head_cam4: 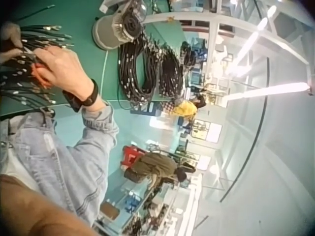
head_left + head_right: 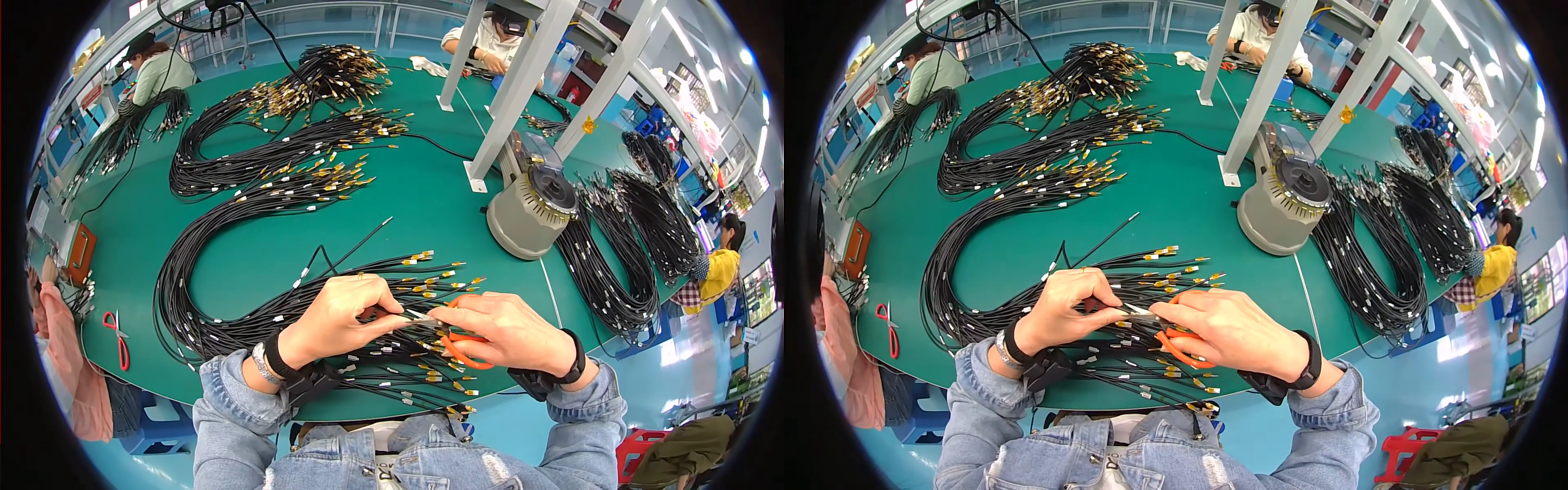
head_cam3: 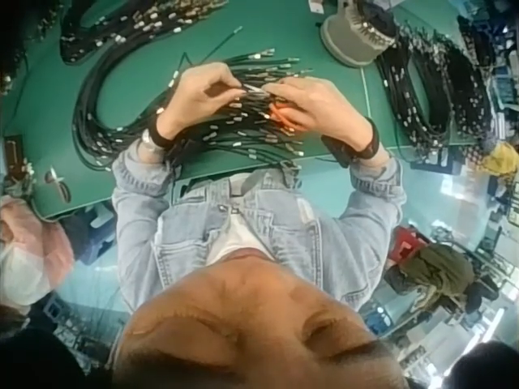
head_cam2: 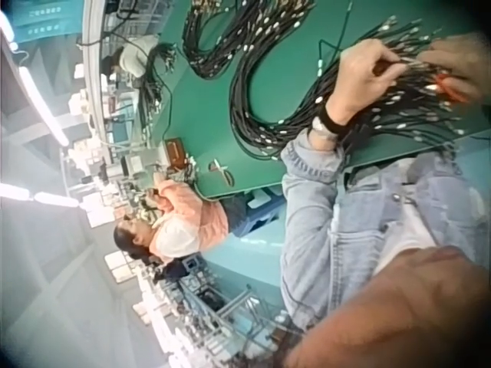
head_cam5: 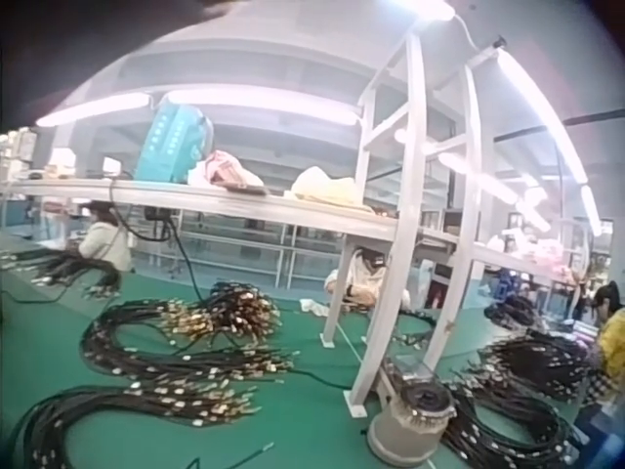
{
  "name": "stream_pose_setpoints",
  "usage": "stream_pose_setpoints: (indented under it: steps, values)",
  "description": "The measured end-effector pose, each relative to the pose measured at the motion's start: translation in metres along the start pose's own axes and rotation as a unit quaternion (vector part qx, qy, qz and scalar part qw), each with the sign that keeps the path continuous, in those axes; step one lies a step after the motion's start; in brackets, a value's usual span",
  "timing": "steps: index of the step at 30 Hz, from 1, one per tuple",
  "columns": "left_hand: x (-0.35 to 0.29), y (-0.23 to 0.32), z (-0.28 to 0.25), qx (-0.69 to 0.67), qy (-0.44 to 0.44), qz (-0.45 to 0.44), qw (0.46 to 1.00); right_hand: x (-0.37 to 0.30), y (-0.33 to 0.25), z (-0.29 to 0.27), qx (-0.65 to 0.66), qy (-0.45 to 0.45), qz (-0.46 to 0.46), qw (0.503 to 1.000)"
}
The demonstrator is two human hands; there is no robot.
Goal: The person picks up a cable, fits a connector onto the end by hand, and trims the excess material using shears. This process is repeated for several more cables throughout the video.
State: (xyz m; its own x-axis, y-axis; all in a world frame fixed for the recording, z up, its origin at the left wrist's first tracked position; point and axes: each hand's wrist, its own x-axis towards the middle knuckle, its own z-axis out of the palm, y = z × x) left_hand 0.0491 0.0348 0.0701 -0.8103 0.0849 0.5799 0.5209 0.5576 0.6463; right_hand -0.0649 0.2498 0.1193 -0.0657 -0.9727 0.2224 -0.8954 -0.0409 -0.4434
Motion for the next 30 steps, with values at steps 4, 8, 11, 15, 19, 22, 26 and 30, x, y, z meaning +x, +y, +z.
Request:
stream_pose_setpoints:
  steps: [4,8,11,15,19,22,26,30]
  values:
    - [-0.001,0.000,0.001,0.013,0.019,0.016,1.000,0.000,0.000,0.000,-0.008,0.008,-0.004,1.000]
    - [0.000,0.002,0.003,0.012,0.030,0.014,0.999,0.000,-0.001,-0.001,-0.016,0.015,-0.003,1.000]
    - [0.001,0.003,0.004,0.006,0.036,-0.001,0.999,-0.001,0.001,-0.001,-0.025,0.020,0.006,0.999]
    - [0.001,0.004,0.002,-0.003,0.031,-0.020,0.999,-0.006,0.015,0.005,0.199,0.081,0.122,0.969]
    - [0.000,0.005,0.004,-0.037,0.043,-0.071,0.996,-0.006,0.038,-0.005,0.178,0.109,0.282,0.937]
    - [0.000,0.007,0.006,-0.059,0.055,-0.100,0.992,-0.015,0.078,0.008,-0.026,0.115,0.316,0.942]
    - [0.006,0.013,0.005,-0.034,0.108,-0.066,0.991,-0.029,0.116,0.022,-0.101,0.113,0.323,0.934]
    - [0.009,0.007,0.002,0.106,0.126,0.060,0.985,-0.037,0.125,0.030,-0.179,0.145,0.325,0.917]
